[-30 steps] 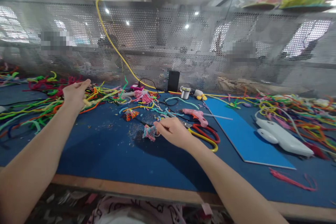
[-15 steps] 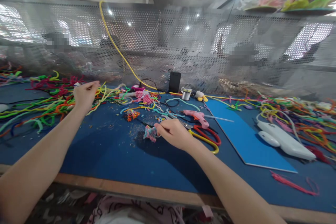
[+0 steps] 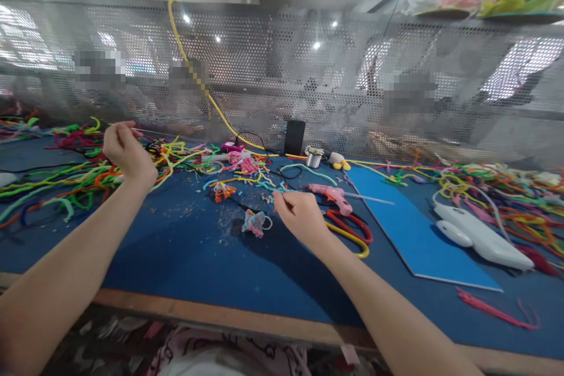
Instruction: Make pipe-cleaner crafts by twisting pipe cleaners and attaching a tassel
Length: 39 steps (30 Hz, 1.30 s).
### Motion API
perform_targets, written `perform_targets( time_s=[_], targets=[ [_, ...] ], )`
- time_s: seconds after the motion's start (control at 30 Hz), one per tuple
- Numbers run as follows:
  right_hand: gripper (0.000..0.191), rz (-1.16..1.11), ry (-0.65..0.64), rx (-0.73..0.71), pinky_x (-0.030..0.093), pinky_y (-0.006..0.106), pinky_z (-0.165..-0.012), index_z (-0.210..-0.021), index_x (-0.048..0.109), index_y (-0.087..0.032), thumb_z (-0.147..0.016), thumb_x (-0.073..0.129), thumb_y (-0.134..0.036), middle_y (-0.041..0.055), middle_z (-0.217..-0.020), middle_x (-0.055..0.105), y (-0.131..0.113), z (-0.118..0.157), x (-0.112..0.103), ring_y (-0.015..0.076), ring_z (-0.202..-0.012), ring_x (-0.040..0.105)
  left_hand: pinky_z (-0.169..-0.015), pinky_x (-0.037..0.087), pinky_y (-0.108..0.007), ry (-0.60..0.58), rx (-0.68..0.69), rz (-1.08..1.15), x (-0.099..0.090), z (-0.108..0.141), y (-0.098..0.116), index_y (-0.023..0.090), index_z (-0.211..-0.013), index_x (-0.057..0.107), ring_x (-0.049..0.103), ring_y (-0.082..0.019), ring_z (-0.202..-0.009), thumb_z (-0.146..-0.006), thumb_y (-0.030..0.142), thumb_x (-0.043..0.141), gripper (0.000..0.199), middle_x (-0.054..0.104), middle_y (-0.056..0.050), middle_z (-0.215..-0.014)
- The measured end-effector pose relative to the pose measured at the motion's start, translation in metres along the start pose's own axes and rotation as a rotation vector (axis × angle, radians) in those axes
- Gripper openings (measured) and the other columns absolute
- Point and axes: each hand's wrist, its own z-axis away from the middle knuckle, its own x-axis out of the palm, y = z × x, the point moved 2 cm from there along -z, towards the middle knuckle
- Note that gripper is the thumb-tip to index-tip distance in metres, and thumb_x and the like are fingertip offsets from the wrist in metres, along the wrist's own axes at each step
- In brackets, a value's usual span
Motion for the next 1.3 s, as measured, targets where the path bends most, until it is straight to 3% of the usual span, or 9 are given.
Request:
perform_targets(
  time_s=[0.13,0.3,0.43,0.5,0.67,0.9,1.07,1.2,1.3],
  targets=[
    [0.05,0.026,0.046,0.049,0.032,0.027,-0.051,-0.051,0.06,-0.017,-0.096,0.048,-0.034,-0.0018,-0.042,0.049,0.001,0.0,-0.002,0.0096,-0.041,0.043,-0.075,0.046,-0.03,0.083,0.183,-0.158,-0.003,0.008,0.009,0.021,-0.104,0.068,0.068,-0.022,-0.087,-0.1,0.035,0.041,0.031,0.071,-0.009,-0.088],
    [0.05,0.065,0.102,0.053,0.034,0.028,-0.051,-0.052,0.062,-0.017,-0.097,0.049,-0.037,-0.001,-0.043,0.05,0.002,-0.001,-0.003,0.0106,-0.043,0.045,-0.055,0.035,-0.028,-0.258,0.594,-0.439,0.017,0.024,0.044,0.025,-0.099,0.072,0.059,-0.017,-0.066,-0.099,0.03,0.045,0.027,0.063,-0.004,-0.068],
    [0.026,-0.028,0.115,0.007,0.048,0.028,-0.062,-0.086,0.076,-0.017,-0.092,0.061,-0.037,0.0053,-0.076,0.075,0.0,-0.002,-0.001,0.017,-0.066,0.065,-0.051,0.029,-0.028,-0.411,0.878,-0.349,0.032,0.042,0.083,0.025,-0.101,0.071,0.054,-0.014,-0.06,-0.101,0.018,0.039,0.033,0.063,-0.003,-0.066],
    [0.025,-0.124,0.092,0.015,0.054,0.031,-0.071,-0.102,0.077,-0.019,-0.088,0.066,-0.037,0.0069,-0.091,0.078,-0.001,-0.002,0.001,0.0207,-0.078,0.071,-0.049,0.027,-0.029,-0.431,0.97,-0.306,0.035,0.052,0.099,0.025,-0.104,0.07,0.054,-0.013,-0.06,-0.101,0.018,0.041,0.03,0.063,-0.002,-0.066],
    [0.026,-0.267,-0.021,0.093,0.059,0.037,-0.081,-0.103,0.079,-0.022,-0.084,0.072,-0.037,0.0073,-0.102,0.079,-0.006,0.001,0.012,0.0253,-0.092,0.074,-0.049,0.028,-0.03,-0.386,1.169,-0.258,0.037,0.073,0.126,0.023,-0.107,0.066,0.053,-0.012,-0.059,-0.1,0.011,0.043,0.027,0.064,-0.001,-0.067],
    [0.014,-0.259,-0.023,0.049,0.058,0.031,-0.072,-0.087,0.082,-0.022,-0.084,0.07,-0.029,0.0055,-0.088,0.08,-0.018,0.005,0.02,0.022,-0.078,0.075,-0.049,0.029,-0.03,-0.273,1.255,-0.247,0.037,0.084,0.142,0.019,-0.104,0.064,0.052,-0.012,-0.059,-0.1,0.014,0.045,0.02,0.061,0.001,-0.066],
    [0.011,-0.189,0.057,0.021,0.056,0.031,-0.07,-0.086,0.078,-0.022,-0.084,0.07,-0.029,0.0052,-0.086,0.08,-0.022,0.008,0.018,0.0214,-0.076,0.073,-0.049,0.029,-0.03,-0.259,1.246,-0.253,0.037,0.087,0.146,0.018,-0.099,0.064,0.052,-0.012,-0.059,-0.1,0.014,0.045,0.019,0.059,0.001,-0.065],
    [0.014,-0.033,0.128,-0.143,0.051,0.031,-0.067,-0.075,0.07,-0.021,-0.087,0.064,-0.023,0.0039,-0.072,0.074,-0.023,0.011,0.018,0.0182,-0.067,0.067,-0.048,0.028,-0.031,-0.284,1.239,-0.244,0.041,0.09,0.145,0.018,-0.106,0.064,0.054,-0.013,-0.06,-0.1,0.016,0.047,0.018,0.06,0.001,-0.066],
    [0.019,0.038,0.189,-0.244,0.049,0.032,-0.069,-0.069,0.06,-0.021,-0.088,0.059,-0.019,0.0036,-0.068,0.068,-0.025,0.011,0.016,0.0177,-0.067,0.063,-0.049,0.032,-0.029,-0.338,1.203,-0.243,0.045,0.091,0.14,0.016,-0.123,0.061,0.057,-0.013,-0.062,-0.1,0.013,0.045,0.028,0.064,-0.001,-0.07]
  ],
)
